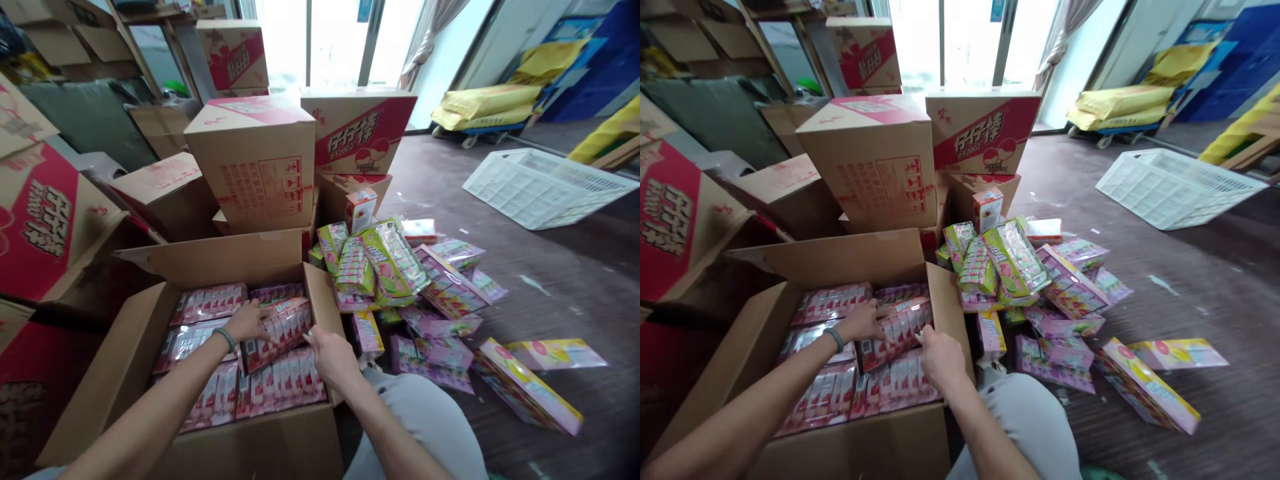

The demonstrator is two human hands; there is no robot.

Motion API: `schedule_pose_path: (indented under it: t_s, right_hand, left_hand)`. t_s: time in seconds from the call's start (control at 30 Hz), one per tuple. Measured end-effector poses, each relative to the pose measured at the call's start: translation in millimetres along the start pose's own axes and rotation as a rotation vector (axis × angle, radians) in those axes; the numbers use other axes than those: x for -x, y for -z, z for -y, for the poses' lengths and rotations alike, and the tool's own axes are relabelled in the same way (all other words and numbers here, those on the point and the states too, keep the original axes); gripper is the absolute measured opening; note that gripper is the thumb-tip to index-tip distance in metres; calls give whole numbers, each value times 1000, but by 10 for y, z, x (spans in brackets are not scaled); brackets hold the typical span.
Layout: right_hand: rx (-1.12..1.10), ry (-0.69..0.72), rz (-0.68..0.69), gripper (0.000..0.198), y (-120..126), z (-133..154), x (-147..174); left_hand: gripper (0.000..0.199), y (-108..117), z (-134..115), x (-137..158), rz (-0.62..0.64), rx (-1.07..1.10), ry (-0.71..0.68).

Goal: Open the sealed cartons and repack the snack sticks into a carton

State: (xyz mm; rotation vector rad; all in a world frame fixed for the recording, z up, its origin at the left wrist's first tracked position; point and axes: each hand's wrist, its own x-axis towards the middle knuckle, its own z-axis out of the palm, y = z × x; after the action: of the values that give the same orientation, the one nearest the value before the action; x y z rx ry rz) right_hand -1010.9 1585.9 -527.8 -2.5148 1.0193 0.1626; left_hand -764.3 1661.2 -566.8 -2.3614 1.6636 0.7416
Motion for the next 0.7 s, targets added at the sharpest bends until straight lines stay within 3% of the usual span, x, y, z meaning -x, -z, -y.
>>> schedule_pose_path:
  t_s: [0.23,0.33,0.43,0.57,0.7]
  right_hand:
    - [14,1,-40,35,-55,-37,28]
    - [-4,37,-72,36,-88,-83,75]
    - [-40,138,-112,38,-116,-40,194]
    - [33,298,-75,34,-137,300,367]
    - [306,488,70,26,-158,956,378]
  left_hand:
    - [83,-60,-149,435,-68,17,100]
    - [78,-86,-167,761,-266,76,101]
    - [77,-265,-59,1232,-432,171,77]
    - [88,-689,149,1741,-423,388,62]
    - [84,-1001,218,1895,-527,635,146]
